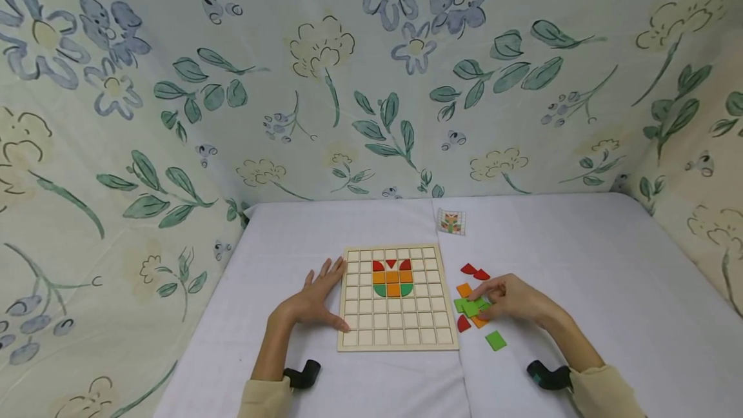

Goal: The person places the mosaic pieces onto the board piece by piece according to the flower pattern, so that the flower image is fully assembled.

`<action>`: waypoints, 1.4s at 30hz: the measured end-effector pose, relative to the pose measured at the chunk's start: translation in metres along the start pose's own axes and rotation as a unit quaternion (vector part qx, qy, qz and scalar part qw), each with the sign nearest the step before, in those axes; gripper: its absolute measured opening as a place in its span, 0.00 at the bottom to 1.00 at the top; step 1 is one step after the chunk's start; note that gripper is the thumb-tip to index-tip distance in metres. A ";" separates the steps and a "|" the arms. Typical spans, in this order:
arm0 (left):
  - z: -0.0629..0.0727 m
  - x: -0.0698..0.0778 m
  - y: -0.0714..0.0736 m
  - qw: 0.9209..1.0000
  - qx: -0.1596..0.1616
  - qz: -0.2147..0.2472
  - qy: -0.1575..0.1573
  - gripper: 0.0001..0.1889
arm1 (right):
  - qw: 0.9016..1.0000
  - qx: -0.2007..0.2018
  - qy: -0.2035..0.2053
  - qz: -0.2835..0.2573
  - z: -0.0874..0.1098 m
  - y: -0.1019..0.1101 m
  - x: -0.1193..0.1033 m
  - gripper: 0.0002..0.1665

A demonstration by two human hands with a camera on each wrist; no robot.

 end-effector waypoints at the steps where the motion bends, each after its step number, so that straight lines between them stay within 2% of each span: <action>1: 0.000 0.000 0.000 1.000 0.000 0.000 0.000 0.72 | 1.000 0.007 -0.002 0.002 0.000 0.001 0.000 0.21; 6: 0.001 -0.001 0.001 1.000 0.001 0.006 -0.005 0.72 | 1.000 0.021 -0.005 0.007 0.000 0.001 -0.002 0.22; 14: 0.002 -0.002 0.002 1.000 -0.001 0.003 -0.002 0.72 | 1.000 0.008 0.028 0.012 -0.002 -0.003 -0.012 0.20; 23: 0.003 -0.004 0.002 1.000 -0.002 -0.002 0.001 0.71 | 0.998 0.043 0.050 0.017 -0.008 -0.012 -0.033 0.22; 28: 0.004 -0.004 0.002 1.000 -0.002 -0.003 -0.001 0.72 | 0.996 0.053 0.073 0.007 -0.018 -0.031 -0.053 0.18; 38: 0.003 -0.004 0.002 1.000 -0.001 -0.003 -0.005 0.72 | 0.993 0.048 0.105 -0.013 -0.042 -0.087 -0.088 0.15; 42: 0.002 -0.002 0.001 1.000 -0.003 0.000 -0.006 0.72 | 0.994 0.059 0.092 -0.015 -0.046 -0.097 -0.091 0.15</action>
Point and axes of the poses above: each hand's wrist, its own z-axis away from the middle knuckle, its own y-axis out of the back of the hand, x = y × z, the point moved 7 cm from there along -z, towards the middle knuckle, and after that the axes turned 9 degrees about y, right-handed, at the moved point
